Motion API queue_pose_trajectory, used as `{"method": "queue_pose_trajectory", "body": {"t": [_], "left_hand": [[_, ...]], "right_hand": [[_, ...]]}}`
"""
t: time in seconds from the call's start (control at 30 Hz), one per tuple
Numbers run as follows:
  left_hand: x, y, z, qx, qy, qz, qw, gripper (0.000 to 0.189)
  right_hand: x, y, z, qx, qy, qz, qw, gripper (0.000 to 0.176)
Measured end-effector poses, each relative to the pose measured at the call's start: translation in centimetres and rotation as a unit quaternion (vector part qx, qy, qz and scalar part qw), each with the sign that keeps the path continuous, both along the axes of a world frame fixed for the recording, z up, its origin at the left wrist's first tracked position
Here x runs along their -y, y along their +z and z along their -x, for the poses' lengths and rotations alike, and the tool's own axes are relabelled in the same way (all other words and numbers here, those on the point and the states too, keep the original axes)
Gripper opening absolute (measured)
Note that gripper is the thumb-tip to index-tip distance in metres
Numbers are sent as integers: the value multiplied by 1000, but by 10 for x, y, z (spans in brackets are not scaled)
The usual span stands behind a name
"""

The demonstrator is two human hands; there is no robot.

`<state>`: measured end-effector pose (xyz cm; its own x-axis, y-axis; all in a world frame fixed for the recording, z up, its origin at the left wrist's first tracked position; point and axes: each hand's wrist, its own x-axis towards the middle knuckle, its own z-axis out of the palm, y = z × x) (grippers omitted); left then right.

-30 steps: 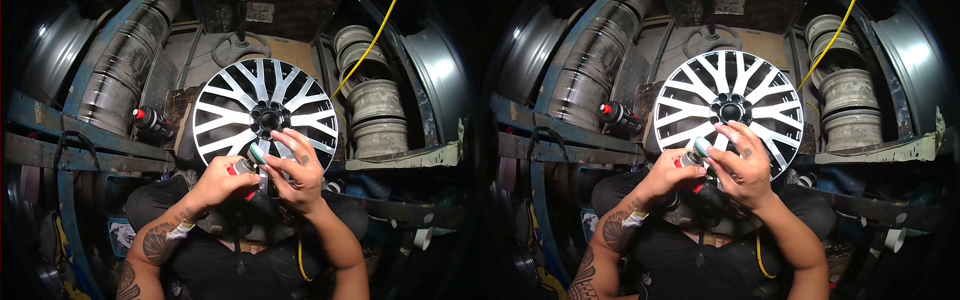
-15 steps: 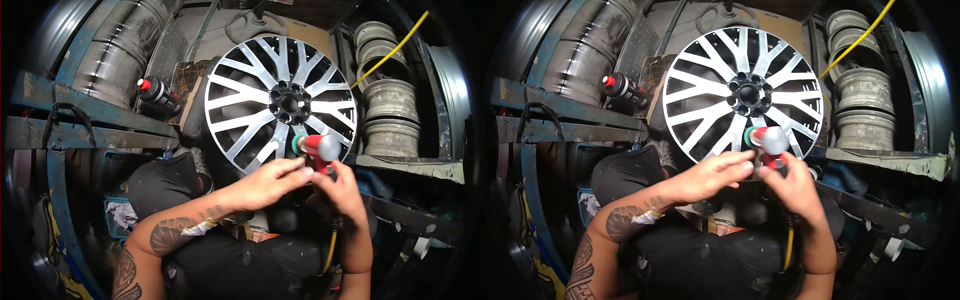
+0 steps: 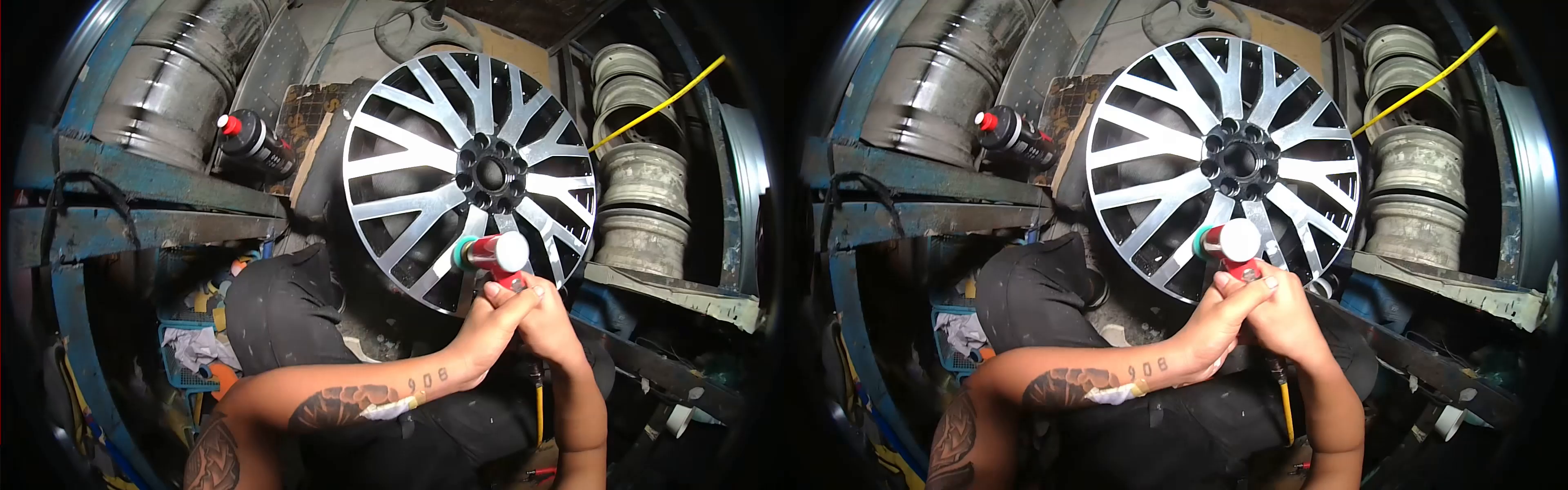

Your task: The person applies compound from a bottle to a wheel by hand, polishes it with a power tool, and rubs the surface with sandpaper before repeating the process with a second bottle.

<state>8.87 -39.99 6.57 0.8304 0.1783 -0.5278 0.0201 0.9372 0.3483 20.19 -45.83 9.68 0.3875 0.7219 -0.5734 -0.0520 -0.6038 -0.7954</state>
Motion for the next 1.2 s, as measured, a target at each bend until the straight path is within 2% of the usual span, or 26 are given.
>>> {"method": "queue_pose_trajectory", "body": {"t": [0.07, 0.17, 0.37, 0.5, 0.73, 0.83, 0.9, 0.97, 1.03, 1.13, 1.2], "left_hand": [[0, 2, -2, -44, 24, -9, 999, 37], [5, -14, 0, -38, 29, 6, 999, 36], [7, -3, 0, -71, 86, 0, 994, 34], [2, -7, 2, -71, 54, 6, 996, 32], [1, 8, -2, -109, 103, 8, 989, 32], [4, 12, -3, -113, 131, -7, 985, 32], [3, 6, -3, -76, 120, 5, 990, 32], [3, 3, -5, -82, 128, -22, 988, 35], [9, 6, -7, -107, 167, -14, 980, 37], [13, 5, -2, -132, 148, -33, 980, 36], [13, 4, -3, -111, 171, -45, 978, 37]], "right_hand": [[-9, 5, 3, 72, 44, 20, 996, 29], [-17, 6, 6, 62, 50, 58, 995, 31], [-13, -5, 10, 31, 32, 28, 999, 32], [-17, -3, 10, 70, 55, 54, 995, 35], [-19, 2, 10, 83, 63, 63, 993, 34], [-20, 2, 14, -13, 12, 30, 999, 31], [-24, 12, 8, 61, 77, 87, 991, 25], [-23, 12, 10, 100, 78, 66, 990, 26], [-24, 12, 11, 79, 81, 65, 991, 29], [-22, 14, 10, 33, 84, 78, 993, 30], [-21, 13, 11, 74, 99, 75, 989, 30]]}}
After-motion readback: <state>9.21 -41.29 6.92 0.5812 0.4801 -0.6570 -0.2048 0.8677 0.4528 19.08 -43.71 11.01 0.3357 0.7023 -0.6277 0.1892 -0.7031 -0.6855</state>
